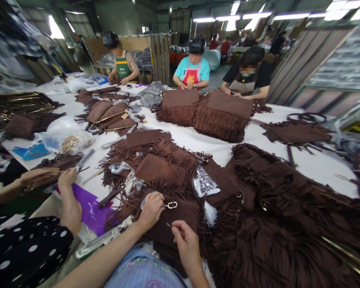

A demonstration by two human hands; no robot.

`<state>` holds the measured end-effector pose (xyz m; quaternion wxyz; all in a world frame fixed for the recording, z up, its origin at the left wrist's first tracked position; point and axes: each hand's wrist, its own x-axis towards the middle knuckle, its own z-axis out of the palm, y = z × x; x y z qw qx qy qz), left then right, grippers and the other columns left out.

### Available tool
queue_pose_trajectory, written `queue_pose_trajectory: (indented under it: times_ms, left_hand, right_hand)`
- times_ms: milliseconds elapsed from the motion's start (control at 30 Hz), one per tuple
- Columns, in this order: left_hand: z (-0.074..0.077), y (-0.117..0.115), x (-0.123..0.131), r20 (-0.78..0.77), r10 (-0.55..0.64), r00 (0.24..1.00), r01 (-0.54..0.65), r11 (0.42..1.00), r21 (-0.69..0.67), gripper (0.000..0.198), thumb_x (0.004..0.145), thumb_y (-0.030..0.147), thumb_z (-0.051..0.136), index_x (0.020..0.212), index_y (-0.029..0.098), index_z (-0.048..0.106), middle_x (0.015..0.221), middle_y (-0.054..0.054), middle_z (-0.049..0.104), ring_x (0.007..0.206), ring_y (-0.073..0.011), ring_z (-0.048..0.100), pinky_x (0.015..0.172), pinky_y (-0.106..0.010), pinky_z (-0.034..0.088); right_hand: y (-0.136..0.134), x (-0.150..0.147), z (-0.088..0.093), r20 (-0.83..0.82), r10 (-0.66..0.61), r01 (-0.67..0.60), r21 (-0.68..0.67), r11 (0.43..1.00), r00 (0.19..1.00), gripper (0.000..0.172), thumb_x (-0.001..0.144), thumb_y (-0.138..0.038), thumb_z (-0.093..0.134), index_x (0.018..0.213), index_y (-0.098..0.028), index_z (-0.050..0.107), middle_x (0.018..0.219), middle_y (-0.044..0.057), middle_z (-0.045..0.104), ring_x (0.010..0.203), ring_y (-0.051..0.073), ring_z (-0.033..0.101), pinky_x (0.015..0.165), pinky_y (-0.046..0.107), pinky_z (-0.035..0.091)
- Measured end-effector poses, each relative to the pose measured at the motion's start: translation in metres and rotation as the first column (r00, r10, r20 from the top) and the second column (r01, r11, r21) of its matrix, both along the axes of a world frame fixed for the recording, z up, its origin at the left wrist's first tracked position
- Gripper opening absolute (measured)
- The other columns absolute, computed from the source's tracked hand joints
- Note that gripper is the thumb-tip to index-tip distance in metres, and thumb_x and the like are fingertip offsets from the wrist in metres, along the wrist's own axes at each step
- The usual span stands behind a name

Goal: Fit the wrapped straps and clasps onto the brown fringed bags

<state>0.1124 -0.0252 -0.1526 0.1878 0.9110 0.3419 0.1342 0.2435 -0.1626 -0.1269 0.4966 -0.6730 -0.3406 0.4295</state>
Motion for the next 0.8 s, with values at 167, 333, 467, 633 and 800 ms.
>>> queue_pose_trajectory:
  times_ms: [167, 333, 467, 633, 800]
  left_hand:
    - [0.023, -0.022, 0.011, 0.072, 0.110, 0.991, -0.107, 0.993, -0.040, 0.009, 0.083, 0.011, 0.053, 0.079, 0.019, 0.055, 0.083, -0.004, 0.058, 0.097, -0.0239, 0.047, 0.093, -0.042, 0.033]
    - [0.022, -0.035, 0.012, 0.105, 0.164, 0.981, -0.157, 0.985, -0.064, 0.012, 0.082, 0.012, 0.050, 0.072, 0.019, 0.051, 0.080, -0.004, 0.055, 0.089, -0.0228, 0.046, 0.087, -0.040, 0.034]
    - [0.019, -0.039, 0.011, 0.146, 0.151, 0.978, -0.140, 0.986, -0.085, 0.013, 0.081, 0.011, 0.049, 0.071, 0.019, 0.050, 0.079, -0.004, 0.054, 0.088, -0.0224, 0.045, 0.087, -0.039, 0.034]
    - [0.016, -0.048, 0.011, 0.204, 0.142, 0.969, -0.120, 0.986, -0.117, 0.009, 0.079, 0.012, 0.050, 0.074, 0.018, 0.053, 0.080, -0.004, 0.056, 0.090, -0.0224, 0.047, 0.088, -0.039, 0.035]
    - [0.009, -0.051, 0.011, 0.254, 0.209, 0.944, -0.112, 0.930, -0.349, 0.019, 0.078, 0.009, 0.049, 0.083, 0.020, 0.064, 0.089, -0.003, 0.065, 0.095, -0.0194, 0.053, 0.088, -0.034, 0.037]
  right_hand:
    - [0.019, 0.002, 0.002, 0.275, -0.067, 0.049, 0.072, 0.996, 0.959, 0.020, 0.086, -0.039, 0.054, 0.078, -0.021, 0.058, 0.066, -0.002, 0.058, 0.058, 0.015, 0.056, 0.057, 0.023, 0.044]
    - [0.023, 0.003, 0.003, 0.482, -0.073, 0.010, 0.133, 0.991, 0.873, 0.016, 0.086, -0.030, 0.052, 0.073, -0.022, 0.052, 0.064, -0.003, 0.056, 0.057, 0.014, 0.054, 0.059, 0.023, 0.043]
    - [0.021, 0.003, -0.004, 0.465, -0.055, 0.000, 0.118, 0.993, 0.884, 0.015, 0.087, -0.031, 0.052, 0.075, -0.022, 0.052, 0.065, -0.002, 0.059, 0.058, 0.014, 0.057, 0.059, 0.023, 0.045]
    - [0.022, 0.004, -0.023, 0.359, 0.003, -0.050, 0.123, 0.991, 0.933, 0.026, 0.089, -0.031, 0.050, 0.108, -0.018, 0.062, 0.075, 0.002, 0.068, 0.059, 0.015, 0.063, 0.061, 0.024, 0.051]
    - [0.020, 0.008, -0.037, 0.401, 0.053, -0.116, 0.133, 0.984, 0.915, 0.025, 0.090, -0.034, 0.049, 0.088, -0.020, 0.069, 0.077, 0.005, 0.069, 0.055, 0.016, 0.061, 0.057, 0.025, 0.050]
